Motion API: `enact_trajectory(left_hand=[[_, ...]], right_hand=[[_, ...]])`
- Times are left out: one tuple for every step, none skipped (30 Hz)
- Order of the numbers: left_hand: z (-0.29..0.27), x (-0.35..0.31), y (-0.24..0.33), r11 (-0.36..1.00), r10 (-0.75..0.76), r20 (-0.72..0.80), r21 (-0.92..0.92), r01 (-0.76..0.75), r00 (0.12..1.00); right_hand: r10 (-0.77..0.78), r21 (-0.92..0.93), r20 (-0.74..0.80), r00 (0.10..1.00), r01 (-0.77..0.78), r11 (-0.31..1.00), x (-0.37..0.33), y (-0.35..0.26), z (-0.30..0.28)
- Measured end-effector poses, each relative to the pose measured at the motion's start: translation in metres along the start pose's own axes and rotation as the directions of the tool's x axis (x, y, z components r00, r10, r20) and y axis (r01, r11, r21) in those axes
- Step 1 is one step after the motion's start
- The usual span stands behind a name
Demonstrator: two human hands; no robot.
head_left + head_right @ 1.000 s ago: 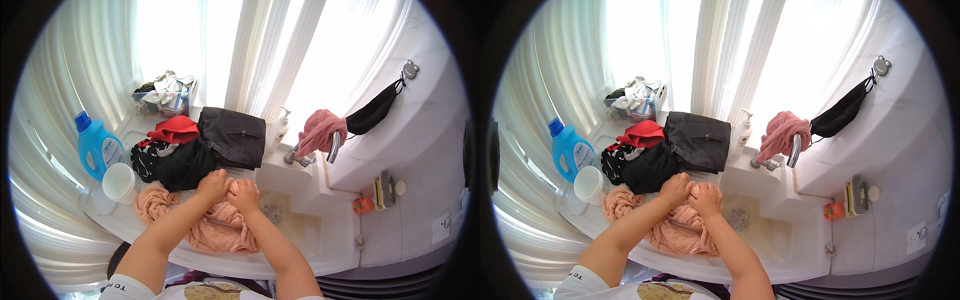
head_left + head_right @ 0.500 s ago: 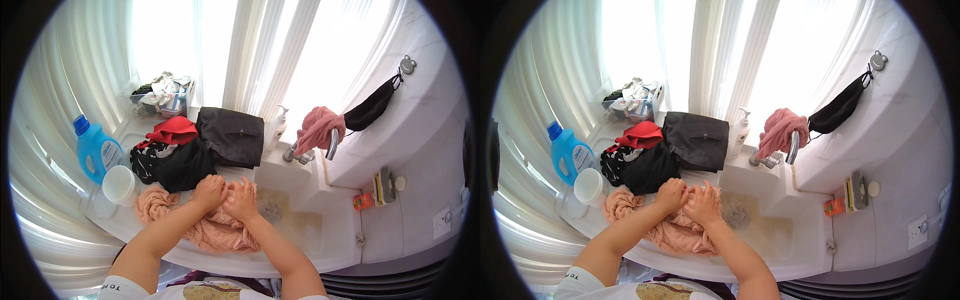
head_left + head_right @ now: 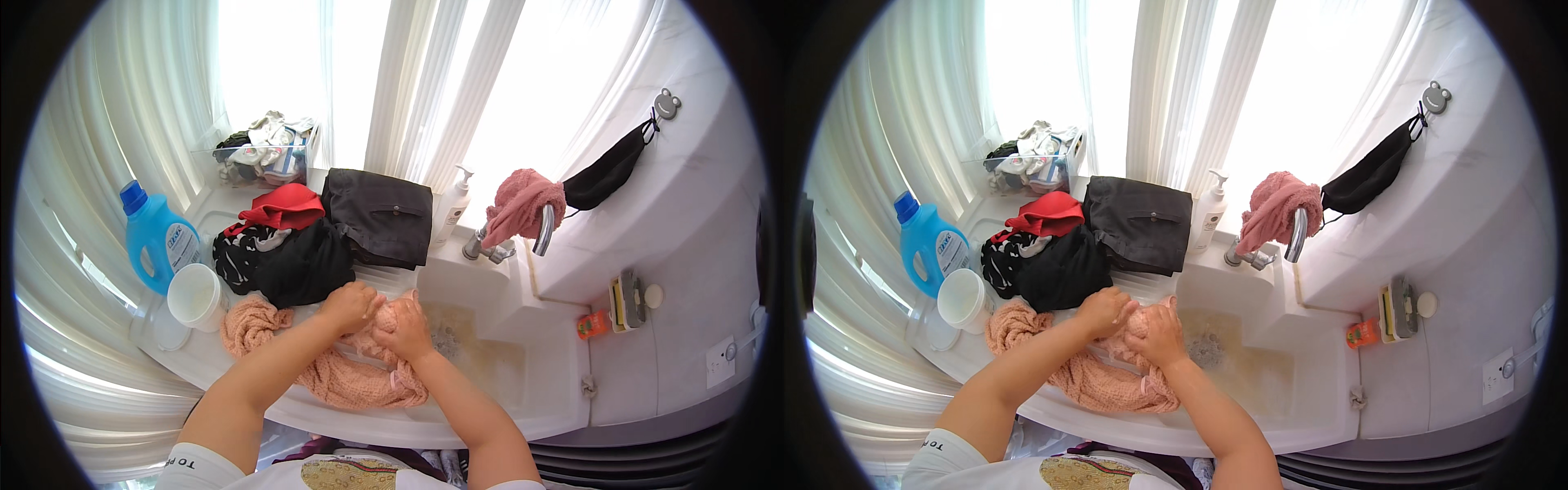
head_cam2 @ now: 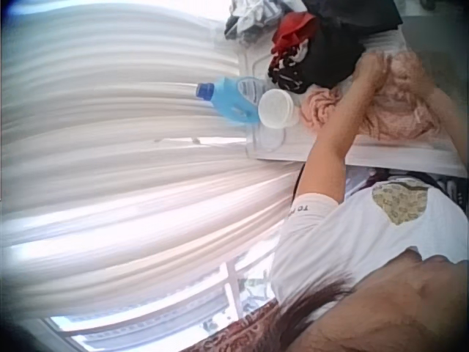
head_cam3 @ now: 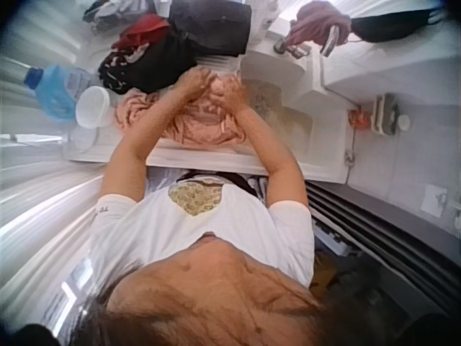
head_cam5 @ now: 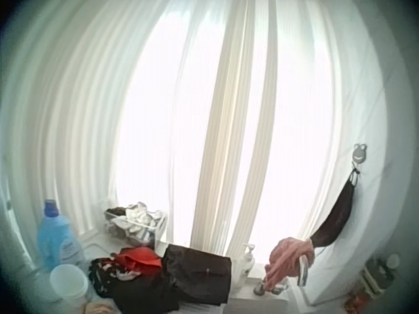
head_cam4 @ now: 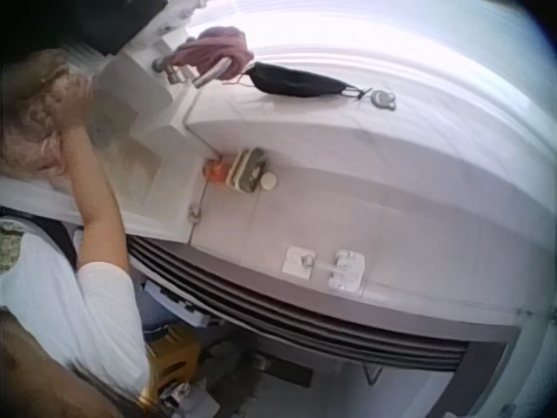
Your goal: The person rubs a pink garment against a white washboard in a sink filled with water, using their hands to scrub the fabric.
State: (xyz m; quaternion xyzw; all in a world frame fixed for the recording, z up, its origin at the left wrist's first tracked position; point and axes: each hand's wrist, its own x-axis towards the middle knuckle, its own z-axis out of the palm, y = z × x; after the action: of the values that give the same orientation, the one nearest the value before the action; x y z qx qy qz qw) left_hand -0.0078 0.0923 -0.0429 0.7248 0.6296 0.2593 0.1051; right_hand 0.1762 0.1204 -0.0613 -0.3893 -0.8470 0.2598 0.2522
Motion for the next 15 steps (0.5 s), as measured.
enact_trajectory(left_hand=[[0.004,0.012,-0.006,0.998,-0.053,-0.072,0.026,0.055,0.996],[0.009,0.015,-0.011,0.999,-0.049,-0.108,0.008,0.050,0.993],[0.013,0.014,-0.017,0.999,-0.048,-0.146,-0.008,0.048,0.988],[0.014,0.011,-0.022,0.999,-0.050,-0.185,-0.021,0.047,0.982],[0.009,0.002,-0.016,0.999,0.037,-0.182,-0.013,-0.040,0.983],[-0.004,-0.011,-0.002,0.990,0.135,-0.177,-0.006,-0.138,0.975],[-0.016,-0.023,0.009,0.973,0.228,-0.173,0.004,-0.230,0.958],[-0.020,-0.035,0.018,0.965,0.256,-0.155,-0.020,-0.262,0.954],[-0.028,-0.049,0.024,0.959,0.272,-0.141,-0.034,-0.280,0.952],[-0.032,-0.055,0.028,0.953,0.291,-0.128,-0.050,-0.299,0.948],[-0.033,-0.054,0.026,0.968,0.239,-0.114,-0.045,-0.245,0.964],[-0.034,-0.055,0.025,0.981,0.184,-0.093,-0.042,-0.189,0.978],[-0.035,-0.055,0.025,0.990,0.132,-0.073,-0.039,-0.135,0.989],[-0.032,-0.051,0.025,0.987,0.031,-0.144,-0.154,-0.053,0.989],[-0.028,-0.045,0.024,0.963,-0.082,-0.205,-0.269,0.024,0.975]], right_hand=[[0.146,0.029,0.030,0.989,-0.146,0.989,0.017,-0.001,-0.001],[0.241,-0.047,0.062,0.969,-0.238,0.970,0.026,-0.004,-0.006],[0.334,-0.125,0.087,0.939,-0.322,0.938,0.033,-0.008,-0.012],[0.433,0.065,0.149,0.889,-0.446,0.893,0.035,-0.002,-0.013],[0.542,0.231,0.201,0.816,-0.577,0.783,0.032,0.009,-0.018],[0.595,0.595,0.333,0.731,-0.653,0.469,0.026,0.045,-0.017],[0.590,0.673,0.395,0.704,-0.659,0.335,0.019,0.062,-0.011],[0.585,0.729,0.455,0.671,-0.658,0.188,0.011,0.080,-0.004],[0.562,0.758,0.521,0.642,-0.651,0.041,0.008,0.085,0.000],[0.510,0.757,0.516,0.688,-0.645,0.103,0.005,0.088,0.005],[0.451,0.754,0.512,0.731,-0.634,0.171,0.006,0.078,0.004],[0.680,0.705,0.319,0.660,-0.645,0.296,0.009,0.064,0.002],[0.634,0.683,0.216,0.742,-0.580,0.445,0.013,0.051,-0.006],[0.567,0.640,0.116,0.815,-0.498,0.585,0.018,0.036,-0.018],[0.476,0.580,0.026,0.879,-0.402,0.709,0.024,0.021,-0.028]])
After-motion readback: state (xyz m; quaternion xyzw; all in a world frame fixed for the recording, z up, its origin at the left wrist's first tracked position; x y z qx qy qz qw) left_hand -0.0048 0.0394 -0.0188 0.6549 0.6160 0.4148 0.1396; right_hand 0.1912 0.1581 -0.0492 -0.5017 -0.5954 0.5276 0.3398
